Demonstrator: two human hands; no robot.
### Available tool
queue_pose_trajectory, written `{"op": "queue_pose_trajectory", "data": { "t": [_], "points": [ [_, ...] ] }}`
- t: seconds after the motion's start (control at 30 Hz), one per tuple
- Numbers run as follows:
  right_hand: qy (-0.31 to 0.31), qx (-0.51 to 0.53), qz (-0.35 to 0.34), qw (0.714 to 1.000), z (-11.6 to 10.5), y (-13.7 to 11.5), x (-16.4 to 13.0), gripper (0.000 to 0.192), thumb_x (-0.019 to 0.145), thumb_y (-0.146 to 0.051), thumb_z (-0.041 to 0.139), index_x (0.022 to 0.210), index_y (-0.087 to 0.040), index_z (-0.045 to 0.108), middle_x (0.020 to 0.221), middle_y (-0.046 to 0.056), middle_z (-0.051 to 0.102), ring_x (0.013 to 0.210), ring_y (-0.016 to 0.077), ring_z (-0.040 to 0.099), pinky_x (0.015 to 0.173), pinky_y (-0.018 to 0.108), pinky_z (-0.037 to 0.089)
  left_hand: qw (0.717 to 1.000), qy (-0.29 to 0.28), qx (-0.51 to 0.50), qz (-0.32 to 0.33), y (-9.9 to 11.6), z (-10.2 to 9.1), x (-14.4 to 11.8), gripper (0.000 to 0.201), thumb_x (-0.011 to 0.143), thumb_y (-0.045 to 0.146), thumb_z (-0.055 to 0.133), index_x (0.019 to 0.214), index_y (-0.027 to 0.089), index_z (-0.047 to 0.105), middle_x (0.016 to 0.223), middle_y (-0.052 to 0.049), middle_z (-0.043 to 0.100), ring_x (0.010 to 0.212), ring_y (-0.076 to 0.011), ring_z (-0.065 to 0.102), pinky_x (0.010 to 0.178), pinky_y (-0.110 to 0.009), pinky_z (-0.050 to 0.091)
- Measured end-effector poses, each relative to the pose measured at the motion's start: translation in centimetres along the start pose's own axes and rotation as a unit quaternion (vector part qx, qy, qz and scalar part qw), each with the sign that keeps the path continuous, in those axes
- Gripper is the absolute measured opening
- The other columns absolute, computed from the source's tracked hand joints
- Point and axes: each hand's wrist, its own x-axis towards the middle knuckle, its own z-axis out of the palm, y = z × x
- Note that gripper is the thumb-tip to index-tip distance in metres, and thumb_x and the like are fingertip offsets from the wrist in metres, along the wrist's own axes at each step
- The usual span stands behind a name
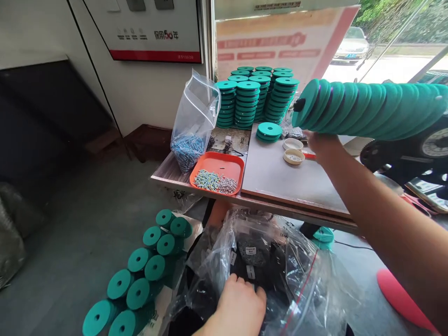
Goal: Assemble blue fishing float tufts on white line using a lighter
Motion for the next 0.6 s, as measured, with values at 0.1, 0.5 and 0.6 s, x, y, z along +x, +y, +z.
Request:
{"op": "queue_pose_trajectory", "data": {
  "t": [0.1, 0.5, 0.6],
  "points": [
    [-0.038, 0.025, 0.026, 0.999, -0.1, -0.7, -6.4, 0.034, 0.087, -0.017, 0.049, 0.119, -0.009, 0.047, 0.119, 0.015, 0.054, 0.101, 0.0222, 0.053, 0.084, 0.039, 0.044, 1.0, 0.0, 0.009, 0.018, 0.2, 0.0, -0.1, 0.027, 0.081, 0.013, 0.051, 0.104, 0.006, 0.063, 0.089, -0.023, 0.068, 0.086, -0.0337, 0.064, 0.071, -0.043, 0.047],
    [-0.391, -0.3, -0.19, 0.849, 3.2, -1.4, -18.0, 0.021, 0.082, -0.011, 0.047, 0.099, -0.014, 0.058, 0.096, 0.013, 0.064, 0.084, 0.0258, 0.062, 0.055, 0.027, 0.035, 0.999, 0.024, 0.013, 0.031, 0.3, 0.9, -0.4, 0.041, 0.076, 0.024, 0.058, 0.114, 0.007, 0.059, 0.09, -0.026, 0.067, 0.085, -0.0365, 0.064, 0.07, -0.046, 0.047],
    [-0.426, -0.256, -0.202, 0.844, 3.0, -0.1, -18.8, 0.018, 0.082, -0.008, 0.041, 0.081, -0.016, 0.057, 0.081, 0.01, 0.065, 0.073, 0.0219, 0.062, 0.054, 0.027, 0.031, 0.998, 0.047, 0.007, 0.037, 0.3, 1.2, -0.8, 0.042, 0.079, 0.024, 0.056, 0.117, 0.006, 0.057, 0.091, -0.027, 0.067, 0.086, -0.0358, 0.064, 0.076, -0.05, 0.046]
  ]
}}
